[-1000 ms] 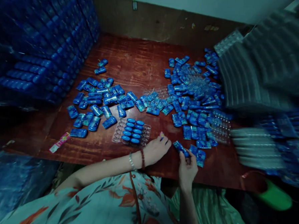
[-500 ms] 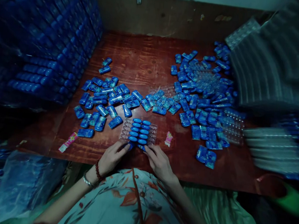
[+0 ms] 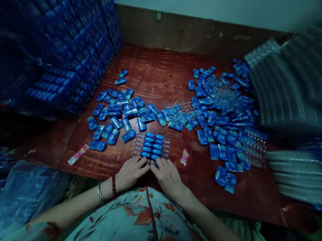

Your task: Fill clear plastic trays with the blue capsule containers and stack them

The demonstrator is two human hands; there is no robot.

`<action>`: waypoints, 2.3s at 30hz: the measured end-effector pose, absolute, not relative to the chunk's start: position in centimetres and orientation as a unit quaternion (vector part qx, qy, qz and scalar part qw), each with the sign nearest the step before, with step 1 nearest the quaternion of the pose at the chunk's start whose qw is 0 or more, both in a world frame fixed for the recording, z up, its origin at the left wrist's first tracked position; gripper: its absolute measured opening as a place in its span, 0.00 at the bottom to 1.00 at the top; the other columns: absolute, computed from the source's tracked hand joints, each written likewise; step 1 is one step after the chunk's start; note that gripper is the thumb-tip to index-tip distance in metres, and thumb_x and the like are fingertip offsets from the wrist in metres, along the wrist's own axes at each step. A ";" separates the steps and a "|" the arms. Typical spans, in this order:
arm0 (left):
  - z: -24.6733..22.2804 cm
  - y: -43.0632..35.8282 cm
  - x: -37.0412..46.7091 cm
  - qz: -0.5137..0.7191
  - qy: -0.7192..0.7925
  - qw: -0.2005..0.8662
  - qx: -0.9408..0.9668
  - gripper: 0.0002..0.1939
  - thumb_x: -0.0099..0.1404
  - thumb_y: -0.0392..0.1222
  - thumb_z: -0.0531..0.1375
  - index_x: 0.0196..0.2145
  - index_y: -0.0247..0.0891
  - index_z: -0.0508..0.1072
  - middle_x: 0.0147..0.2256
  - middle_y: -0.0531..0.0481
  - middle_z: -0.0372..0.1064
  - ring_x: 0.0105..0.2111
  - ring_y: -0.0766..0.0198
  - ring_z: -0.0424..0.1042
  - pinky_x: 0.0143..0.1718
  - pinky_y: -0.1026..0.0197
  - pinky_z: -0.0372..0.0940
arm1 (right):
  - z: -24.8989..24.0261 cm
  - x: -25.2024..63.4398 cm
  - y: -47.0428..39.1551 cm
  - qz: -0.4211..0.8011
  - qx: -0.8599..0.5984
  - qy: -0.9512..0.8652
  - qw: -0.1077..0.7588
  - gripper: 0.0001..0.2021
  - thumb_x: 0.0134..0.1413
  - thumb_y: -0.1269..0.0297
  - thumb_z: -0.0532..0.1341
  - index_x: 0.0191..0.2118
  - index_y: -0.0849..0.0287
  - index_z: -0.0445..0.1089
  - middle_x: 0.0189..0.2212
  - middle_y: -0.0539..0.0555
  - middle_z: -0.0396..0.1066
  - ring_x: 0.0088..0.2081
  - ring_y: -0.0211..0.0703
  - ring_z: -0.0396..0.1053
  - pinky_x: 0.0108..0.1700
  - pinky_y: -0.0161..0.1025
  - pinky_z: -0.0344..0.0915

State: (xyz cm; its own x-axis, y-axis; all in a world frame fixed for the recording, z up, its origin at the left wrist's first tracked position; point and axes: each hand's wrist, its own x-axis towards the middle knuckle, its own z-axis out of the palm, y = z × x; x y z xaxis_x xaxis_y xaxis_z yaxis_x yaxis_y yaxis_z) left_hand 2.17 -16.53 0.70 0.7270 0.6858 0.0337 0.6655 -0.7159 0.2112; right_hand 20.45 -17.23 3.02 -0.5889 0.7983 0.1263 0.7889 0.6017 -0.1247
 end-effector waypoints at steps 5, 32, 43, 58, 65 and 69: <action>-0.5 -17.6 1.5 0.171 0.429 0.113 0.880 0.16 0.69 0.37 0.46 0.51 0.43 0.66 0.45 0.44 0.66 0.41 0.61 0.67 0.38 0.60 0.68 | 2.9 20.2 -17.5 0.022 -0.443 -0.893 0.077 0.11 0.59 0.74 0.53 0.43 0.59 0.69 0.31 0.54 0.69 0.34 0.44 0.64 0.37 0.41 0.59; -2.4 -7.2 -6.9 0.261 0.618 0.163 0.724 0.21 0.66 0.41 0.53 0.56 0.36 0.61 0.51 0.40 0.58 0.50 0.56 0.63 0.52 0.53 0.62 | -3.8 29.5 -14.4 0.009 -0.741 -0.663 0.107 0.21 0.59 0.58 0.47 0.52 0.62 0.65 0.37 0.62 0.64 0.37 0.53 0.64 0.30 0.43 0.62; -1.7 -1.4 -5.8 0.085 0.633 0.147 0.755 0.21 0.58 0.52 0.61 0.44 0.34 0.69 0.38 0.41 0.67 0.40 0.52 0.66 0.42 0.54 0.62 | 0.6 28.3 -16.4 0.273 -0.713 -0.577 0.290 0.20 0.57 0.50 0.52 0.49 0.58 0.63 0.39 0.57 0.73 0.37 0.47 0.72 0.40 0.43 0.68; -0.2 -8.8 -6.5 0.359 0.653 0.390 0.542 0.23 0.62 0.54 0.55 0.48 0.35 0.69 0.39 0.46 0.68 0.28 0.66 0.68 0.30 0.62 0.66 | 0.4 27.1 -10.4 0.298 -0.633 -0.645 0.308 0.19 0.56 0.50 0.55 0.43 0.58 0.72 0.35 0.55 0.72 0.32 0.43 0.67 0.38 0.41 0.65; 0.1 -10.2 -6.4 0.341 0.620 0.253 0.659 0.18 0.60 0.47 0.60 0.47 0.38 0.71 0.44 0.45 0.67 0.44 0.58 0.68 0.45 0.54 0.66 | -0.7 27.8 -12.0 0.289 -0.624 -0.674 0.268 0.21 0.55 0.51 0.56 0.49 0.59 0.68 0.31 0.53 0.68 0.26 0.40 0.65 0.31 0.38 0.65; 1.0 -10.4 -4.7 0.362 0.601 0.146 0.698 0.11 0.64 0.45 0.58 0.43 0.40 0.72 0.42 0.46 0.66 0.41 0.60 0.69 0.44 0.57 0.67 | -0.7 27.4 -12.0 0.184 -0.632 -0.710 0.251 0.19 0.61 0.53 0.51 0.49 0.59 0.66 0.36 0.56 0.68 0.36 0.43 0.68 0.37 0.38 0.65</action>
